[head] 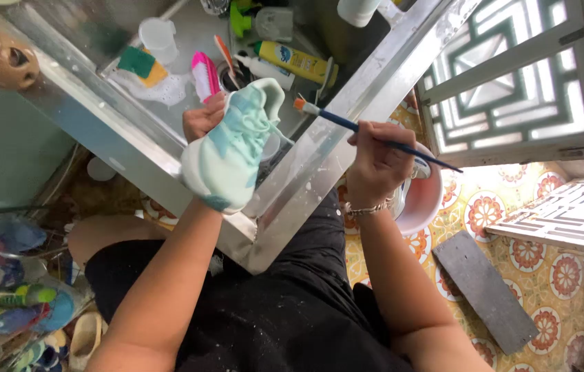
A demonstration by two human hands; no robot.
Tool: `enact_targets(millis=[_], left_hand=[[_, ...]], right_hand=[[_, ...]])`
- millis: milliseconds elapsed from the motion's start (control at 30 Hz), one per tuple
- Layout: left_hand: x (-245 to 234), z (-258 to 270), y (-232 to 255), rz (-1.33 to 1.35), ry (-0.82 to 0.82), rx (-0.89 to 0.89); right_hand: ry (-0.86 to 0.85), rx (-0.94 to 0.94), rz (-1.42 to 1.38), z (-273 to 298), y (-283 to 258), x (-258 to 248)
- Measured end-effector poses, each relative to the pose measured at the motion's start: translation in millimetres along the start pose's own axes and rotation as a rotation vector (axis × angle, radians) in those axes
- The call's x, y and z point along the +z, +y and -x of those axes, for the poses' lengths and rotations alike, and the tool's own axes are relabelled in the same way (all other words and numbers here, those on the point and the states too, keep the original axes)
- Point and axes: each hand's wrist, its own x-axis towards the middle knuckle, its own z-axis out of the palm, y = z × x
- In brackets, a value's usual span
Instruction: Cleaning and scrubbing light blue sneakers in a sink using brushes and specialized cleaning liquid.
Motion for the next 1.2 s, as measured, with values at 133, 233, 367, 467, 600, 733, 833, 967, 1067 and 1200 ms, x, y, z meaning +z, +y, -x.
enact_targets(millis=[133, 233, 367, 467, 600, 733, 833, 967, 1067, 1200], left_hand=[[5.9, 10.0, -3.4, 0.042, 0.048, -0.137], [9.0, 15.3, 6.3, 0.109, 0.113, -0.361], [2.8, -0.2, 15.5, 0.457, 0.149, -0.562], [2.4, 6.1, 20.4, 0.266, 0.081, -0.561], [1.1, 18.3, 25.9, 0.016, -0.017, -0.535], [11.1, 21.5, 22.8, -0.203, -0.113, -0.453], [15.0, 33.1, 14.1, -0.376, -0.166, -0.383], [21.5, 58.6, 9.5, -0.262, -0.140, -0.481], [36.6, 53.6, 10.0, 0.181, -0.073, -0.713], [73.2, 12.2, 26.8, 0.615, -0.160, -0.886]], right_hand=[[0.011, -0.086, -0.112, -7.7, -19.8, 6.7], [-0.048, -0.055, -0.152, -4.3, -25.4, 9.8], [0.009, -0.056, 0.013, 2.0, 0.8, 0.6], [0.086, -0.053, -0.175, 0.9, -3.2, 9.2], [0.006, 0.061, -0.139, 9.9, 9.8, 11.9], [0.113, 0.022, 0.000, 5.6, 34.2, 3.2], [0.095, -0.010, -0.095, -1.8, 36.8, -3.3], [-0.109, -0.018, -0.137, -9.6, 27.0, -14.7], [-0.202, -0.148, -0.041, -12.8, 30.0, -19.7], [-0.346, -0.059, -0.109, -37.0, -23.5, -20.3]])
